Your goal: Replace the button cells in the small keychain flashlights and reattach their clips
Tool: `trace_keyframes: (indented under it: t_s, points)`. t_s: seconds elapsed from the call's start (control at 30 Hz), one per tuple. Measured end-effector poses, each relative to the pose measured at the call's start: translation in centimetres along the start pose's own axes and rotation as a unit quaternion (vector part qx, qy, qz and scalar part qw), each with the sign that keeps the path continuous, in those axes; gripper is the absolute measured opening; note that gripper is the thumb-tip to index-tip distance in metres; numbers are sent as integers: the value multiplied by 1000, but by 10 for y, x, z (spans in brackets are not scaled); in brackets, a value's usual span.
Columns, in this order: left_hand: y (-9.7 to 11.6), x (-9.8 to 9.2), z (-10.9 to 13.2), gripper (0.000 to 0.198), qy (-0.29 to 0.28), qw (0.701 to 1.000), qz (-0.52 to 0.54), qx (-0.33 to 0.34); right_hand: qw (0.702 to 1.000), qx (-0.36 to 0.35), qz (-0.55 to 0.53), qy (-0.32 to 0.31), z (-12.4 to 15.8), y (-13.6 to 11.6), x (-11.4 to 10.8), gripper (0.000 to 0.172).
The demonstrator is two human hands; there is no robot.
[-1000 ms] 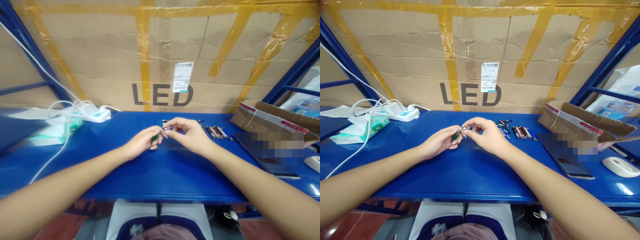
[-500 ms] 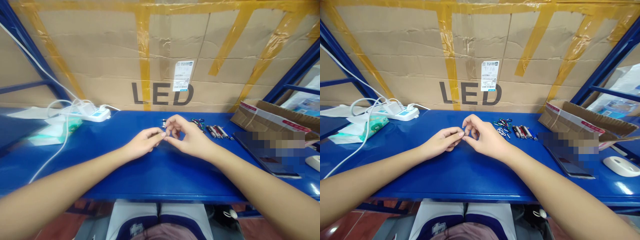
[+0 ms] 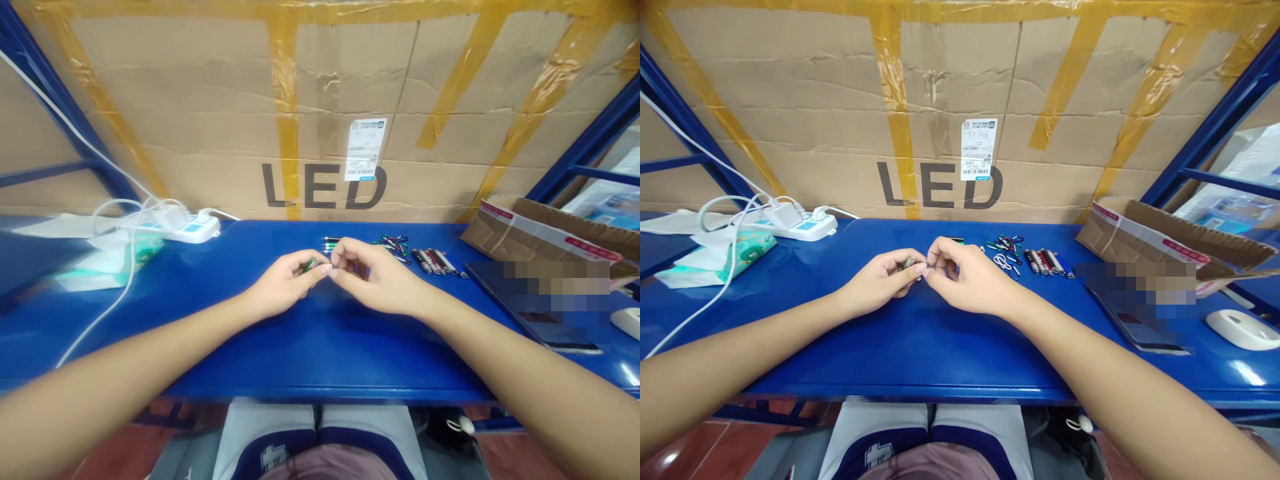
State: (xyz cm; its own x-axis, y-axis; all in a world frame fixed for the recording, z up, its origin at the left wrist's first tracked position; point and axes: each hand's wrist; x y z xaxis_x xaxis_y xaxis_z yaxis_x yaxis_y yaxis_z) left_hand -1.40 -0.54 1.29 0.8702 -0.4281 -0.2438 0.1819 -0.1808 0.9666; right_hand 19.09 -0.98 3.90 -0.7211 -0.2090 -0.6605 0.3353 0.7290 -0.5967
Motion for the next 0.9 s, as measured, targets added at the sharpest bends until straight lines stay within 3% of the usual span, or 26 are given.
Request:
trace_keyframes:
  t_s: [0.23,0.43,0.6,0.9]
  points:
    - [0,-1,1,34,11,1000,17,6,998,-25,51,-4,-1,3,3,31]
    - [2,0,1,38,16,1000,12,-19,991,-64,117,-4,2,5,6,26]
    - [2,2,1,37,-3,1000,12,-12,992,-55,115,23,1,4,6,25]
    - [2,4,2,33,-34,997,66,-27,993,-36,112,2,0,7,6,27]
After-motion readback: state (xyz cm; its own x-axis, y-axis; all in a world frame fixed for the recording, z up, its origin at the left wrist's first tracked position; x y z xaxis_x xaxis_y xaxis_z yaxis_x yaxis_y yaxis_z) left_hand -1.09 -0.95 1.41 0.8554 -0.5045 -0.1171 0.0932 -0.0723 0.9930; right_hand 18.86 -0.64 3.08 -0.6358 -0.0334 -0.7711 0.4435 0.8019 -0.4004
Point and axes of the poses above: each hand's wrist, its own z-axis away from the middle knuckle, its own x-axis out of the palm, y = z × x, and after that the axes turned 7 degrees about -x, right-handed
